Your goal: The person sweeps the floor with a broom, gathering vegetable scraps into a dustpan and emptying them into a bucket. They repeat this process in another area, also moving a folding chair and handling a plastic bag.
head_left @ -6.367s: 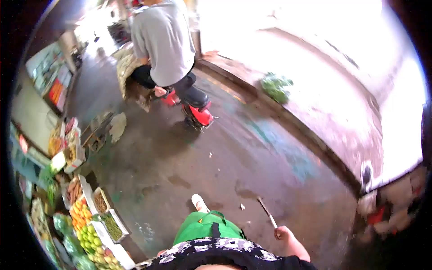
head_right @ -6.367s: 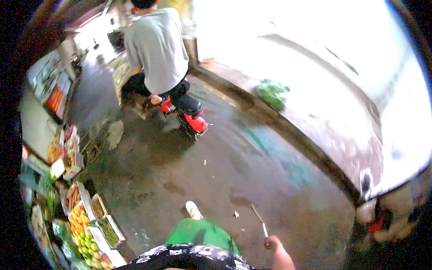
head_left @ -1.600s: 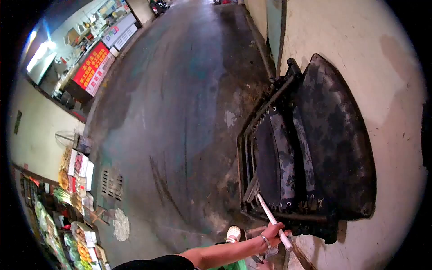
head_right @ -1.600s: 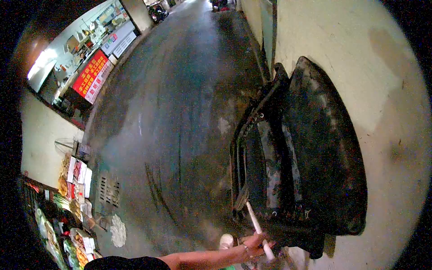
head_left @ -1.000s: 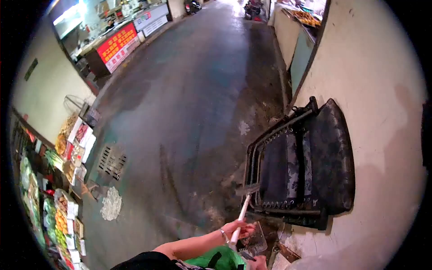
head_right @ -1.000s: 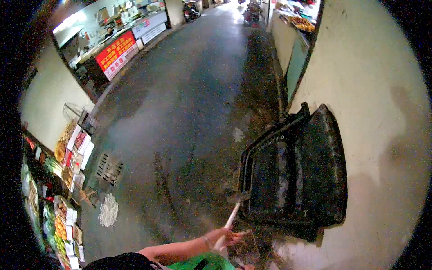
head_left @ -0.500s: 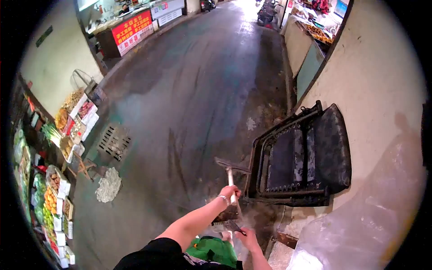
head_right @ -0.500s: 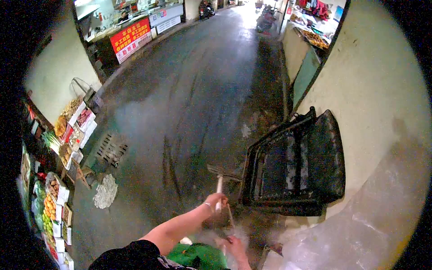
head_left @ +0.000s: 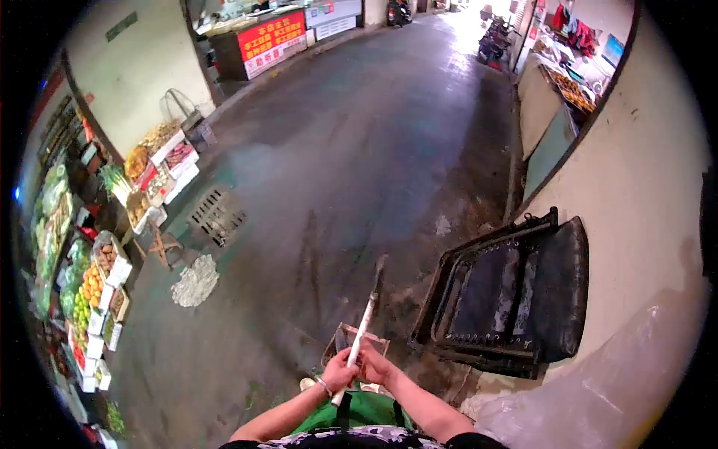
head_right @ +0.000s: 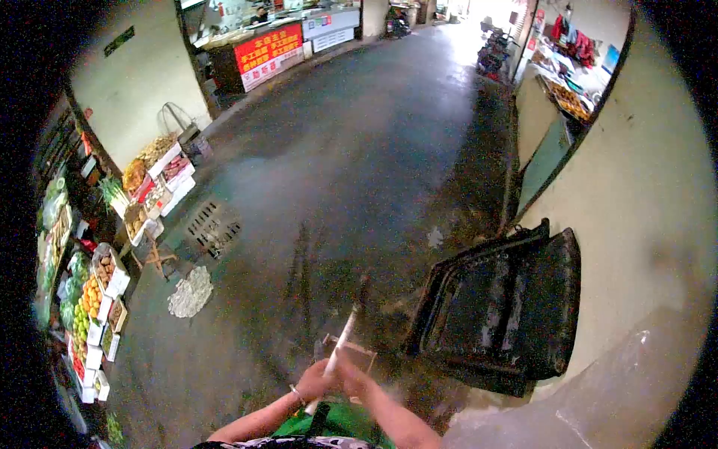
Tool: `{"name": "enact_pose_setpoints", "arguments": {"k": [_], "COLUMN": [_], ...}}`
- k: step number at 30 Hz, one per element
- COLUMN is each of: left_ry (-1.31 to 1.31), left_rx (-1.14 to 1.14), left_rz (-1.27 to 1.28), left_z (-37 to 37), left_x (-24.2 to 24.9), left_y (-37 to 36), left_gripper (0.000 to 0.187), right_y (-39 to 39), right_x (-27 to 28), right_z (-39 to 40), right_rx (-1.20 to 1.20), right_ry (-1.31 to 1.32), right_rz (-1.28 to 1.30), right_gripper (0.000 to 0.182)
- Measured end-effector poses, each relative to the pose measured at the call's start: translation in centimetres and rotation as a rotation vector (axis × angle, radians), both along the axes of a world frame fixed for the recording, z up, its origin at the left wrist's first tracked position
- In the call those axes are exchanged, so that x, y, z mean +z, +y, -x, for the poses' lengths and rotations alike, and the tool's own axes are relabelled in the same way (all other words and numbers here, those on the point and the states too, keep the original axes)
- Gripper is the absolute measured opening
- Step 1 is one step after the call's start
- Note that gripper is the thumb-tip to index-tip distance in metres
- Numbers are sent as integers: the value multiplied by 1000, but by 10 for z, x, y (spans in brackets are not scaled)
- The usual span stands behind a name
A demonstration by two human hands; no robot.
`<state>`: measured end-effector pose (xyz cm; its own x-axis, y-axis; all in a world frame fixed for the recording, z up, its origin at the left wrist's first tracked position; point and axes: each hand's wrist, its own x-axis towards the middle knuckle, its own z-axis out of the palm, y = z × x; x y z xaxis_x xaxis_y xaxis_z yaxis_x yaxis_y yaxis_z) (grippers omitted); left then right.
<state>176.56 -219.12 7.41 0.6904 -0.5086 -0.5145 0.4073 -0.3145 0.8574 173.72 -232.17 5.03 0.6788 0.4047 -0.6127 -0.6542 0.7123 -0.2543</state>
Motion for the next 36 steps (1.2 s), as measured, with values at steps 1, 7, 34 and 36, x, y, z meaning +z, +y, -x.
{"name": "enact_pose_setpoints", "arguments": {"k": [1,7,34,36], "left_ry": [-5,-195,225,263], "left_rx": [21,125,1546,1781], "left_rz": [-61,-519,337,297], "left_z": [8,20,273,288], "left_x": [11,22,-50,-42], "left_y": [2,59,463,475], "left_gripper": [40,35,20,21], "right_y": [6,37,246,234], "right_x": [-20,-31,28,-8], "right_z": [1,2,-57,-72], "right_rx": [12,195,953,959], "right_ry": [1,24,202,291], "right_rz": [0,88,468,431], "right_gripper": [49,20,29,19]}}
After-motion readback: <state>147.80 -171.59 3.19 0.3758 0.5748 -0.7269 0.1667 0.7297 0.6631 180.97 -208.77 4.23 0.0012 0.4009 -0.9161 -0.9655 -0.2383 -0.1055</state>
